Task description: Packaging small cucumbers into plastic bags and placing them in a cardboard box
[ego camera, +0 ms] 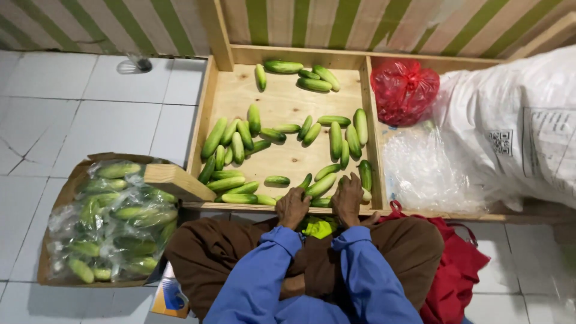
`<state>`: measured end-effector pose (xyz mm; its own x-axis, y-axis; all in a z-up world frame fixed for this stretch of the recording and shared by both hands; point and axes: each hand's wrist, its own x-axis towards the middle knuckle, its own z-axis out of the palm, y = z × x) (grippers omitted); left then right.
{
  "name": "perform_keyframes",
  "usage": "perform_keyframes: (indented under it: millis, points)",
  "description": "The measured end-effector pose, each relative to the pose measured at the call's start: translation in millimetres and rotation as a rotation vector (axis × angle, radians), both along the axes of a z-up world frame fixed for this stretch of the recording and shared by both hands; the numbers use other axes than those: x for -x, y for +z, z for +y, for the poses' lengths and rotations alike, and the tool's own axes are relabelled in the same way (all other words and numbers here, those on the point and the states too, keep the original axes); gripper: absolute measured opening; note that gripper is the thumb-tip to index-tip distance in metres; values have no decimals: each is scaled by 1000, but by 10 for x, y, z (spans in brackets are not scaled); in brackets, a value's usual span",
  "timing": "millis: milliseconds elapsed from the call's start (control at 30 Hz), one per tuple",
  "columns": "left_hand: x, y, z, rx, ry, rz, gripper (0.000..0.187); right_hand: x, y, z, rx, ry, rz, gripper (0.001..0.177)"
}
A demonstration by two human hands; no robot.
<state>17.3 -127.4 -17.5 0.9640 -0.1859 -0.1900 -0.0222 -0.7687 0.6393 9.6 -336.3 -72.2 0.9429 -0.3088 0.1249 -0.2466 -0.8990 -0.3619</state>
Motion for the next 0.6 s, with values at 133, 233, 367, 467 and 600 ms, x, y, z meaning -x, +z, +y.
perform_keyframes:
  millis: [133,233,367,467,600]
  points:
    - [-73,-325,6,3,-49,-34,33,-94,-273,-264,-6,-36,161,54]
    - [-27,-147,3,-69,-30,-29,27,-185,-811,-655,41,-63,318,75]
    - [-46,-305,-12,-17,-49,-69,34,-161,-533,-601,-5,18,270,69]
    - [5,-317,-16,13,-30,-101,33,-39,-386,-526,-96,101,112,63]
    - [54,134,10,127,67,-113,32,7,62,-234,-58,79,-328,56]
